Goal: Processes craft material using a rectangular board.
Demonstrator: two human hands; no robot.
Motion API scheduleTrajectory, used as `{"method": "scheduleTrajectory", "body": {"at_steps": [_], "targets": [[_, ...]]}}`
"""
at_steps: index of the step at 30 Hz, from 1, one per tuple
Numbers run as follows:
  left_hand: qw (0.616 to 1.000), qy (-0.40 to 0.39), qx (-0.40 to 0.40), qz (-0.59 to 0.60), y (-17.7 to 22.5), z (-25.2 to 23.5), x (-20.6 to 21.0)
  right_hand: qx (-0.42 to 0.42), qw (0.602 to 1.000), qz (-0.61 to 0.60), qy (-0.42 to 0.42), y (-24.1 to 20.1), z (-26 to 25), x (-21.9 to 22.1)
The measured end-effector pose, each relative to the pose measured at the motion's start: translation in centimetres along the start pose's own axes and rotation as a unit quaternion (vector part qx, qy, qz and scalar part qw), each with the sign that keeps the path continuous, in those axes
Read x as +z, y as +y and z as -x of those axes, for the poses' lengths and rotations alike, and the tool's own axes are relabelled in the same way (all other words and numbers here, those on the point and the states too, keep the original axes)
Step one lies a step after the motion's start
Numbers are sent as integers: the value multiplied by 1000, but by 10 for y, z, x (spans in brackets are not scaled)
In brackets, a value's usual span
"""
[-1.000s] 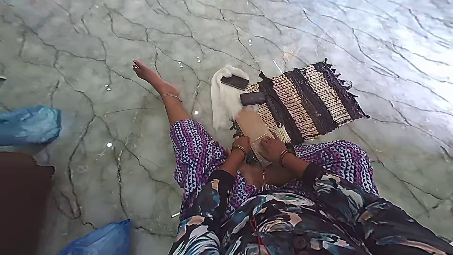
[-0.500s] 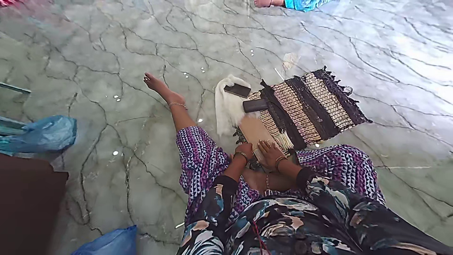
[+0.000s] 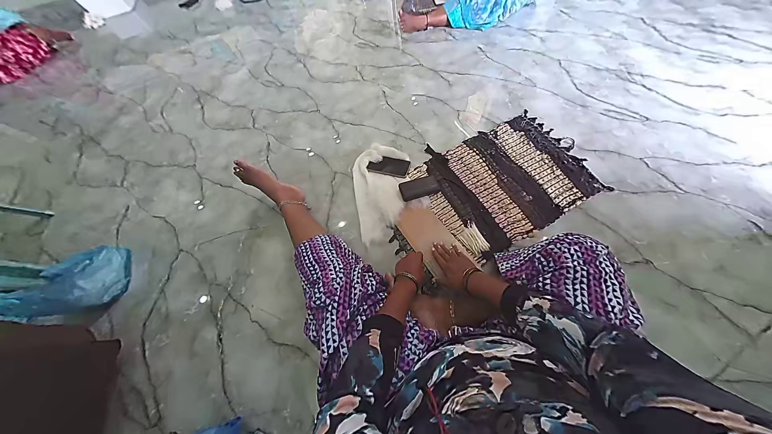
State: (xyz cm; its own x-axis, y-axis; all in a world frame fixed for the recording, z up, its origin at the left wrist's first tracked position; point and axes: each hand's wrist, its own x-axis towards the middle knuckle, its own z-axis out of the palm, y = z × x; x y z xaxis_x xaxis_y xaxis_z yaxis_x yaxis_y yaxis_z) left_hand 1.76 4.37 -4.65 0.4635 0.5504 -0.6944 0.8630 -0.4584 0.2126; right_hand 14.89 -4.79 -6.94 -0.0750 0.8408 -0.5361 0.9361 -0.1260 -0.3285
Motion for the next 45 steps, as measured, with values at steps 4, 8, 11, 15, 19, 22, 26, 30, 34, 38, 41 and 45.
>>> {"method": "scheduleTrajectory", "body": {"at_steps": [4, 8, 11, 15, 19, 22, 26, 30, 34, 38, 41, 45], "targets": [[1000, -11, 8, -12, -1, -3, 5, 24, 999, -2, -40, -4, 4, 11], [999, -12, 15, -38, 4, -1, 5, 23, 994, 25, -107, -12, 26, 1], [998, -7, 16, -59, 7, 4, 5, 33, 998, -12, -59, -18, 33, -21], [997, -3, 7, -74, 9, 10, 5, 28, 999, 21, 11, 2, 14, -24], [998, 7, 3, -67, 10, 15, 2, 27, 999, 43, 9, 9, 3, -28], [998, 26, 34, -51, 6, 14, 5, 29, 999, 29, 5, 7, 3, -28], [995, 15, 56, -77, 12, 14, 3, 43, 999, 29, -11, 8, 9, -38], [998, 20, 32, -55, 11, 17, -3, 123, 992, -12, -28, 30, 20, -62], [998, 52, 2, 32, -9, 12, -8, 207, 970, -123, 11, 74, 28, -91], [981, 97, -17, 165, -20, 4, -11, 232, 948, -211, 63, 115, 13, -77], [957, 131, -8, 258, -31, -4, -4, 279, 941, -191, 1, 100, 10, -83], [908, 163, -5, 386, -40, -12, -1, 286, 949, -130, 26, 80, 12, -103]]}}
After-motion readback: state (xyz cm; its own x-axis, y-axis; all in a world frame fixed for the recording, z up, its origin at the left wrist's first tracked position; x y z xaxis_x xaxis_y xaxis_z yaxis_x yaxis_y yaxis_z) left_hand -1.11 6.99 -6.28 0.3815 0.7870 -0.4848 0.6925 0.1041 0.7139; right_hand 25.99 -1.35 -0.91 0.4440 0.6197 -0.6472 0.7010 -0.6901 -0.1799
